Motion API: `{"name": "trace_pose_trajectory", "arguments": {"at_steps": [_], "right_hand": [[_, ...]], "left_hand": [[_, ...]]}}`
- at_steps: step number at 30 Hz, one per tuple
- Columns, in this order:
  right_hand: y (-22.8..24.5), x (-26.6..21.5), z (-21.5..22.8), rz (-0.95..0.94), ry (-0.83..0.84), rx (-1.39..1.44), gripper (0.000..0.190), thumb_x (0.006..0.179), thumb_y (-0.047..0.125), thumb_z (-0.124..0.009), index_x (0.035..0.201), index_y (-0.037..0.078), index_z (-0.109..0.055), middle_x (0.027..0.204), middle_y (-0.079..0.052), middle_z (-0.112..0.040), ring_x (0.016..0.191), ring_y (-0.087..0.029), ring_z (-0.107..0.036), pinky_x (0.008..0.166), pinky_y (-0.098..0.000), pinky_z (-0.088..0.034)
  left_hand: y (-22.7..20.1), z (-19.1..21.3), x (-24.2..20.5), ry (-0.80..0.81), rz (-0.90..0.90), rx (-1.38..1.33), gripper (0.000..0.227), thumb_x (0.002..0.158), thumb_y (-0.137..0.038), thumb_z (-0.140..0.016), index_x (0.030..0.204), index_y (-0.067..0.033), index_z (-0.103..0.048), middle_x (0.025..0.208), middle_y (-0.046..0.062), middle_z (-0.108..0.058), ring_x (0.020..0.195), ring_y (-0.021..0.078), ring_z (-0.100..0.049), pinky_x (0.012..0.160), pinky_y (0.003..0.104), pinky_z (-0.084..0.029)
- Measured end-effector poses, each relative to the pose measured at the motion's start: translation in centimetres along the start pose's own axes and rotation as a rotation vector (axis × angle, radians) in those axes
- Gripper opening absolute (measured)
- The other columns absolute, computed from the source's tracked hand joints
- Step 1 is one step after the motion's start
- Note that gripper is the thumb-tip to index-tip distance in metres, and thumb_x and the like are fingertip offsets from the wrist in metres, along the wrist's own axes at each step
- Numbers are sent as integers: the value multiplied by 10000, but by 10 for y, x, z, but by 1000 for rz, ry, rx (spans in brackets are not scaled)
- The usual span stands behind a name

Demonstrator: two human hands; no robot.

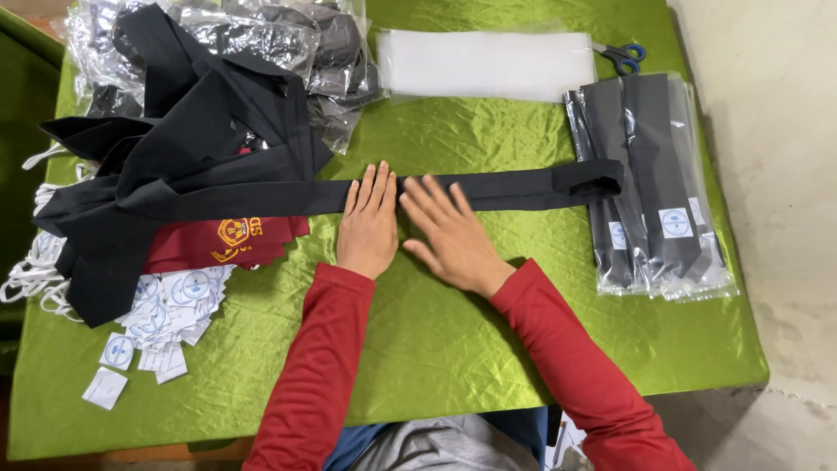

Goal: The person folds a black necktie on a green table, places a small label on it, and then inserts the tie into a clear plastic bag. The person repeats this process for multiple ties.

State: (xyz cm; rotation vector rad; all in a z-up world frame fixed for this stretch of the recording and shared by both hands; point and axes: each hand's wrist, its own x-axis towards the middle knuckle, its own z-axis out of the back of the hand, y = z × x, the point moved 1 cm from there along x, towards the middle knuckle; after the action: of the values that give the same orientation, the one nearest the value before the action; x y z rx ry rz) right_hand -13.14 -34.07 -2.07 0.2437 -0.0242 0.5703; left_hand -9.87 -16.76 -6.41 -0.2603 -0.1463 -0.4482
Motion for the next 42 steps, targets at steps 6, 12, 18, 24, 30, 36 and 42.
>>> {"name": "trace_pose_trajectory", "arguments": {"at_steps": [6, 12, 18, 24, 30, 36, 42], "right_hand": [[-40, -3, 3, -307, -37, -39, 663, 1081, 485, -439, 1578, 48, -410, 1678, -167, -311, 1561, -359, -234, 1242, -598, -137], [-66, -12, -11, -263, -281, -74, 447, 1056, 322, -597, 1442, 95, -599, 1524, -165, -483, 1508, -400, -332, 1198, -596, -255], [-43, -2, -23, 18, -357, 57, 319, 988, 225, -670, 1293, 131, -683, 1397, -163, -584, 1416, -398, -477, 1152, -525, -395], [-31, 1, -20, -40, -277, 176, 126, 957, 187, -690, 1060, 120, -664, 1351, -117, -590, 1416, -354, -475, 1197, -538, -334], [-22, 1, -7, -54, -277, 161, 269, 951, 165, -694, 1202, 79, -651, 1343, -164, -584, 1389, -373, -491, 1185, -528, -353], [-23, 1, -5, -93, -250, 232, 363, 962, 189, -696, 1309, 107, -625, 1361, -151, -580, 1408, -354, -478, 1200, -519, -326], [-27, -1, -6, -60, -285, 291, 184, 962, 175, -693, 1129, 99, -677, 1339, -148, -603, 1402, -376, -483, 1183, -551, -335]], "left_hand": [[0, 2, 1, 2, 20, -92, 611, 967, -22, -555, 1553, 31, -391, 1671, 209, -285, 1565, 347, -208, 1265, 488, -142], [-5, 2, 2, -197, -38, -62, 467, 964, -5, -613, 1429, 2, -563, 1572, 218, -424, 1523, 392, -295, 1210, 531, -276], [0, -7, 3, -242, -107, -186, 247, 999, -4, -585, 1207, -21, -716, 1334, 147, -627, 1348, 332, -532, 1079, 426, -472], [-1, 0, 3, -260, -88, -248, 217, 1018, -30, -585, 1175, -10, -734, 1305, 138, -646, 1314, 325, -560, 1034, 418, -515], [-6, 9, 2, -259, -82, -259, 212, 1029, -23, -576, 1167, 13, -733, 1289, 153, -653, 1298, 337, -567, 1019, 416, -524], [-5, 9, 2, -257, -73, -276, 210, 1023, -20, -585, 1168, 11, -734, 1288, 149, -657, 1301, 332, -564, 1008, 409, -524], [-4, 8, 3, -244, -75, -266, 214, 1020, -21, -583, 1171, 4, -733, 1293, 142, -650, 1308, 327, -554, 999, 403, -521]]}}
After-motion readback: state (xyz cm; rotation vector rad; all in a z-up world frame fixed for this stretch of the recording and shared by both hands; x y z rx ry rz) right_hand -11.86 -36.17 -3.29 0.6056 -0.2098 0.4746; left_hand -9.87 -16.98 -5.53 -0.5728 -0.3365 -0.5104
